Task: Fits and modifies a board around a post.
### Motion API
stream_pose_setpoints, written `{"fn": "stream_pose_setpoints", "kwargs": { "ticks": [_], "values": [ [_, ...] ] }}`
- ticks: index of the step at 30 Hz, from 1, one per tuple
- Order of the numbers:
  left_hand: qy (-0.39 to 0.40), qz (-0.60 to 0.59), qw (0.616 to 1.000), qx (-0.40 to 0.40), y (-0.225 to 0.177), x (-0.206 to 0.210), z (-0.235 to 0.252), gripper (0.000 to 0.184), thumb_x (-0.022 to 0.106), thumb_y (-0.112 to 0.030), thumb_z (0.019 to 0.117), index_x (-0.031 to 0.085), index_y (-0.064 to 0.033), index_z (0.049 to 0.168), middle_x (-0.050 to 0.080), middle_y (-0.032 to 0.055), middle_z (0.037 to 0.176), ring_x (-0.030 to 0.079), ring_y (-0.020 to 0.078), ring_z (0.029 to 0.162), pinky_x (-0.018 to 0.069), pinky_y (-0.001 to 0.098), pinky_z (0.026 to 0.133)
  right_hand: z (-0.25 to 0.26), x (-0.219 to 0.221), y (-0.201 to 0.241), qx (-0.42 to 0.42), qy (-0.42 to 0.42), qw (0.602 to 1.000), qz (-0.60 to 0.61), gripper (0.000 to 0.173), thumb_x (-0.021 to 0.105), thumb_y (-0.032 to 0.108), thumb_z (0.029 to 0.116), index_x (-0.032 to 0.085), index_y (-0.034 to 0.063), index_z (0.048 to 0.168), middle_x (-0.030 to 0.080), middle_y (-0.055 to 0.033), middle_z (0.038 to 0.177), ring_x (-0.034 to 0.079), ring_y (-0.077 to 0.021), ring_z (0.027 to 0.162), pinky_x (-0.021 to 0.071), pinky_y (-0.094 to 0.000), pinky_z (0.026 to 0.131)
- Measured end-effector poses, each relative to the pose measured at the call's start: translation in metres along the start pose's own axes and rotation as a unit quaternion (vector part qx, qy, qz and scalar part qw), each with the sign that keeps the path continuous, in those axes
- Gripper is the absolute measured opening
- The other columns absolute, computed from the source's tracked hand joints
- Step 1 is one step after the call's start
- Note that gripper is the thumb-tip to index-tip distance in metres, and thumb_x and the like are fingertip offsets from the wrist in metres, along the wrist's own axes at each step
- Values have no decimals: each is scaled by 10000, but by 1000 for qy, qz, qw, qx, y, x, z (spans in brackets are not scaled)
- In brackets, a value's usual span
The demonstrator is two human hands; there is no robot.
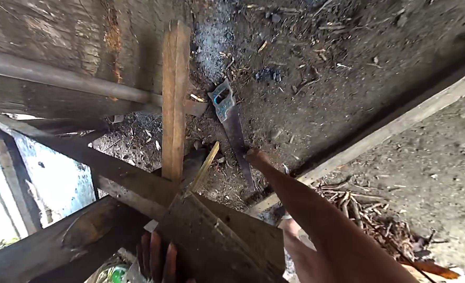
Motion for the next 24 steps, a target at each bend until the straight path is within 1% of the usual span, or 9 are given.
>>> {"fn": "stream_pose_setpoints", "kwargs": {
  "ticks": [2, 6, 8, 11, 13, 16, 18, 21, 24],
  "values": [
    [1, 2, 1000, 3, -1, 1, 0, 746, 309, -685, 1004, 164, -345, 1652, 34, 22, 1751, 3, 316, 1606, 25, 605, 1282, -3, -3, 6, -11, -4, 1000, -3, 410, 623, 423, 987, 680, 143, 1282, 676, -176, 1289, 627, -382, 1223, 491, -642, 996],
    [-1, 13, 1000, 6, -3, 0, -2, 746, 293, -687, 1010, 156, -336, 1653, 39, 43, 1750, 7, 305, 1607, 27, 593, 1282, -11, -11, 21, 61, -61, 996, 8, 617, 623, 457, 981, 487, 113, 1474, 636, -204, 1343, 634, -389, 1225, 525, -602, 968],
    [2, 16, 1000, 4, -1, 0, -2, 751, 298, -686, 1007, 168, -319, 1649, 38, 51, 1749, 1, 295, 1607, 18, 581, 1283, -4, -13, 26, 55, -54, 997, 3, 605, 627, 472, 980, 523, 93, 1440, 626, -212, 1355, 621, -394, 1242, 515, -611, 978],
    [4, 7, 1000, -1, 1, 1, -5, 755, 312, -691, 994, 163, -343, 1647, 28, 12, 1751, -8, 282, 1608, 6, 582, 1285, 3, -11, 30, 44, -44, 998, -5, 536, 615, 465, 989, 598, 76, 1358, 639, -218, 1329, 614, -394, 1248, 500, -617, 992],
    [2, 4, 1000, -3, 1, 1, -5, 752, 310, -702, 994, 167, -352, 1644, 29, -3, 1751, -5, 278, 1607, 10, 583, 1285, 4, -6, 31, 29, -37, 999, -11, 462, 602, 441, 1001, 662, 86, 1291, 660, -207, 1306, 619, -388, 1240, 490, -622, 995],
    [-8, 2, 1000, -4, 0, 2, -3, 741, 323, -699, 991, 174, -375, 1641, 48, -8, 1750, 18, 291, 1607, 27, 591, 1284, 3, -1, 28, -18, -29, 999, 14, 355, 575, 370, 1018, 682, 98, 1218, 687, -196, 1234, 640, -384, 1188, 498, -625, 967],
    [-5, 1, 1000, 0, -1, 2, -4, 737, 330, -679, 999, 162, -372, 1648, 42, 14, 1751, 20, 314, 1606, 30, 616, 1280, -4, -4, 25, -9, -48, 998, 29, 349, 546, 343, 1031, 656, 98, 1254, 683, -206, 1232, 648, -389, 1176, 510, -621, 957],
    [-9, 11, 1000, 6, -1, 2, -3, 742, 321, -684, 1003, 151, -367, 1651, 42, 18, 1751, 23, 312, 1606, 35, 613, 1278, -9, -20, 32, -3, -88, 996, 12, 376, 512, 375, 1049, 635, 143, 1318, 697, -178, 1239, 667, -371, 1166, 524, -600, 951],
    [-2, 20, 1000, 3, 1, 3, -5, 751, 303, -688, 1001, 143, -349, 1652, 29, 26, 1751, 4, 301, 1607, 26, 592, 1283, -1, -41, 57, -84, -160, 984, -2, 322, 554, 290, 1040, 658, 146, 1309, 689, -164, 1257, 670, -385, 1138, 534, -618, 924]
  ]
}}
Point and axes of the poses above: each hand's wrist, its own z-axis towards the middle knuckle, its own x-axis out of the palm, y = z × x, the point moved 1 cm from there along z, towards the middle knuckle
